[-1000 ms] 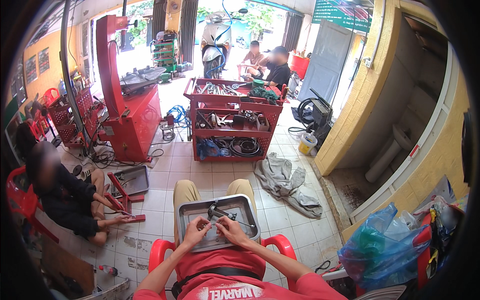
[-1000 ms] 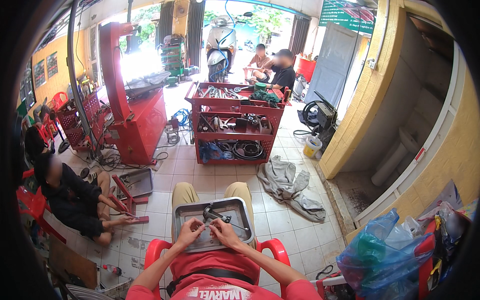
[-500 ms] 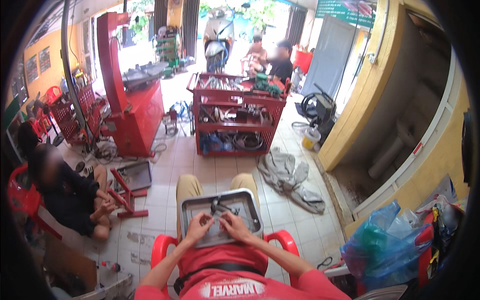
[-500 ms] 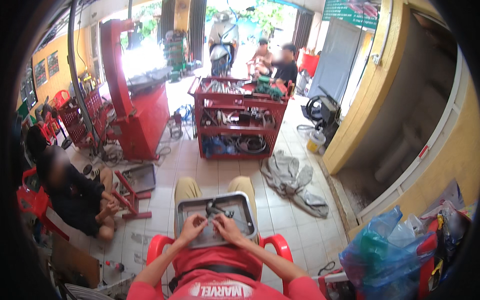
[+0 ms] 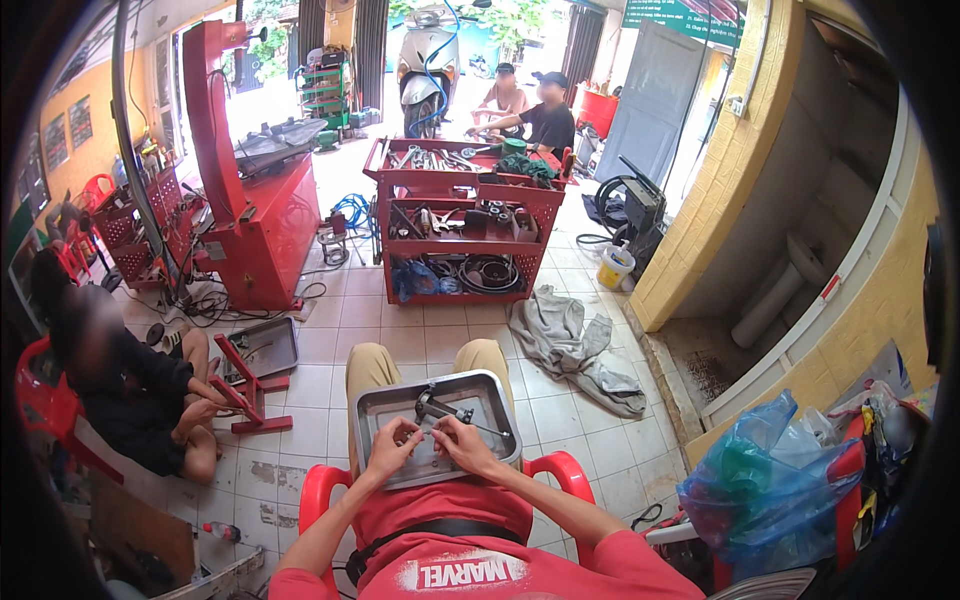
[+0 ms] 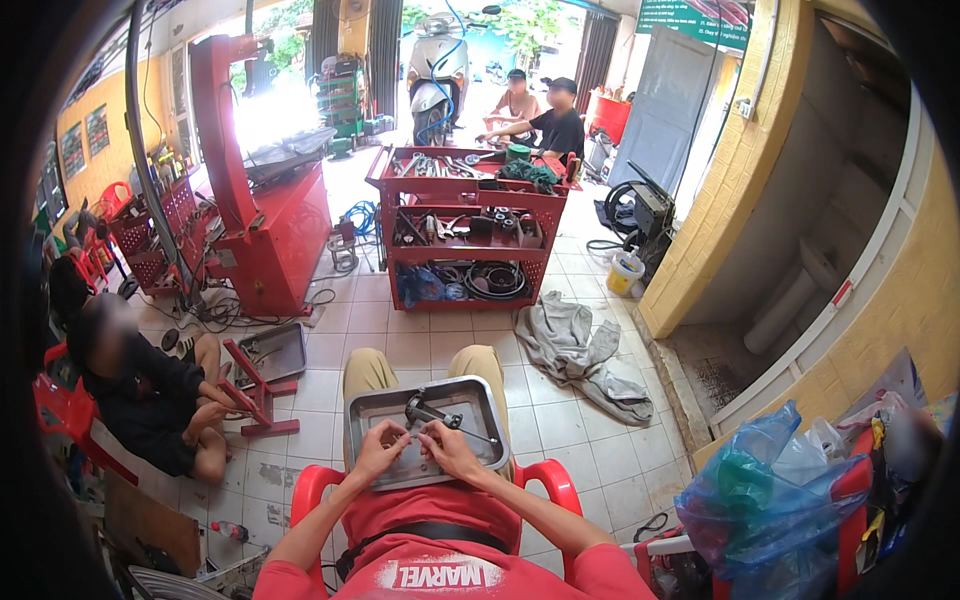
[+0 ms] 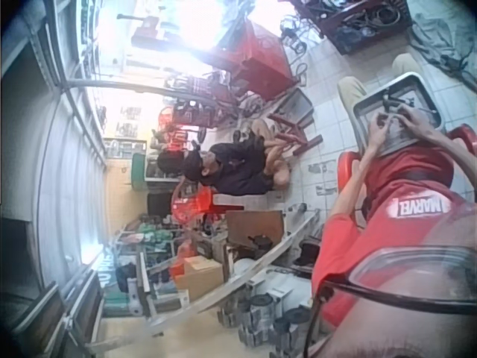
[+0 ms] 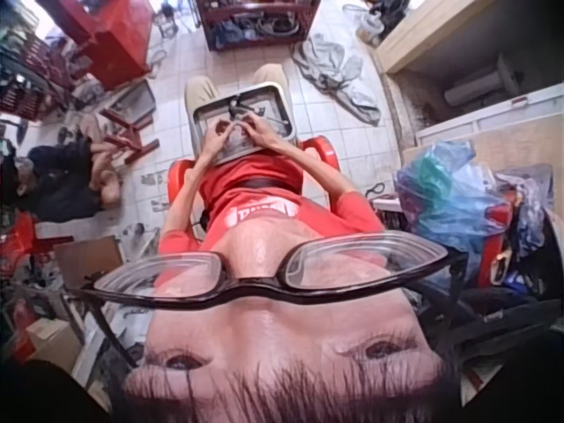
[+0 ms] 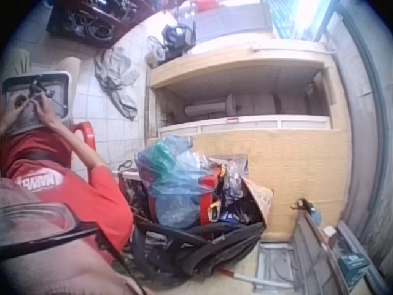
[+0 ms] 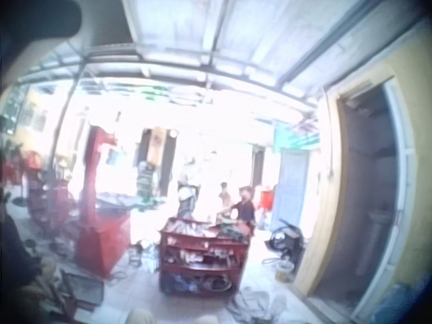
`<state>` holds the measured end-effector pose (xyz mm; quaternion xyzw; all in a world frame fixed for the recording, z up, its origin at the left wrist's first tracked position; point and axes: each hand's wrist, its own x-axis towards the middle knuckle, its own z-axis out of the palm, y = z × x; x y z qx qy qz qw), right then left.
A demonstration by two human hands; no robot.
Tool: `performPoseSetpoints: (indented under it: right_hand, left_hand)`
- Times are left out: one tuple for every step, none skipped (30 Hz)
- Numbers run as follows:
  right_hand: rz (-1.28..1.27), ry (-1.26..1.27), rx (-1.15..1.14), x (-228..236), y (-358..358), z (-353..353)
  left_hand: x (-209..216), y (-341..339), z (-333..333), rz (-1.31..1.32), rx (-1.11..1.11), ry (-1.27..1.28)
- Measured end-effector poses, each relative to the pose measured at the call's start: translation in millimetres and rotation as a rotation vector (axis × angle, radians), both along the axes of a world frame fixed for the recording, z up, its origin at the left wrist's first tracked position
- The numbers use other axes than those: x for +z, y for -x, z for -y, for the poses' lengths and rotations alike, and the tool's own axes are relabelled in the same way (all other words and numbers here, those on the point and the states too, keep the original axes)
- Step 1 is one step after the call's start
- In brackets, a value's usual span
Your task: The person sits on a red chair in a workshop and assembles a mechanical component, likely a starter motor, on a metal tray. They use their hands to fit a cylindrical part into a housing and then insert a small metal pin to secure it.
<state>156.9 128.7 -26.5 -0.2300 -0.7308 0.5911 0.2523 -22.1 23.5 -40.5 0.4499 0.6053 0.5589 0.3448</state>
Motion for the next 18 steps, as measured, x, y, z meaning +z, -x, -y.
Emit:
performPoseSetpoints:
  right_hand:
    - [-0.003,0.002,-0.001,-0.1,0.0,-0.1]
    - [0.005,0.001,0.002,0.4,-0.2,-0.5]
    - [0.013,0.0,0.006,1.0,-0.7,-0.9]
    - [0.021,-0.002,0.01,1.5,-1.0,-1.3]
    - [0.029,-0.004,0.008,1.9,-0.9,-1.3]
    - [0.037,-0.007,0.007,2.3,-0.9,-1.0]
    - [0.044,-0.009,0.006,2.7,-0.8,-0.9]
    - [0.045,-0.009,0.006,3.1,-0.9,-0.7]
    - [0.046,-0.01,0.006,3.6,-0.9,-0.5]
    - [0.047,-0.01,0.007,4.0,-1.0,-0.5]
    - [0.047,-0.002,0.006,4.0,-1.0,-0.6]
    - [0.046,0.006,0.005,3.9,-1.1,-0.6]
    - [0.046,0.014,0.004,3.7,-1.1,-0.6]
    - [0.038,0.007,0.004,3.1,-1.1,-0.4]
    - [0.03,-0.001,0.003,2.5,-1.0,-0.3]
    - [0.022,-0.009,0.003,1.9,-0.9,-0.6]
    - [0.022,-0.004,0.004,2.7,-0.8,-0.3]
    - [0.022,0.0,0.004,3.4,-0.8,0.0]
  left_hand:
    - [0.5,-0.1,0.1,-0.003,-0.001,-0.001]
    - [1.8,-0.1,0.4,-0.004,-0.005,0.0]
    - [3.4,-0.1,0.6,-0.005,-0.01,0.002]
    - [4.6,-0.1,0.5,-0.007,-0.015,0.003]
    - [4.1,-0.1,0.1,0.001,-0.014,-0.003]
    - [3.4,-0.5,-0.1,0.008,-0.014,-0.01]
    - [2.7,-0.7,-0.1,0.015,-0.013,-0.017]
    - [2.7,-0.5,-0.2,0.011,-0.013,-0.011]
    - [2.6,-0.1,-0.1,0.007,-0.012,-0.006]
    - [2.6,0.2,0.0,0.003,-0.012,-0.001]
    - [2.0,0.7,-0.1,0.002,-0.015,-0.001]
    - [1.4,1.1,-0.1,0.002,-0.018,-0.002]
    - [0.8,1.4,-0.3,0.001,-0.022,-0.002]
    - [0.3,1.2,-0.3,0.002,-0.019,-0.007]
    - [-0.3,0.9,-0.3,0.003,-0.017,-0.013]
    - [-0.8,0.8,-0.4,0.004,-0.015,-0.018]
    - [-0.7,0.9,-0.2,0.005,-0.014,-0.019]
    - [-0.5,1.0,0.1,0.006,-0.013,-0.019]
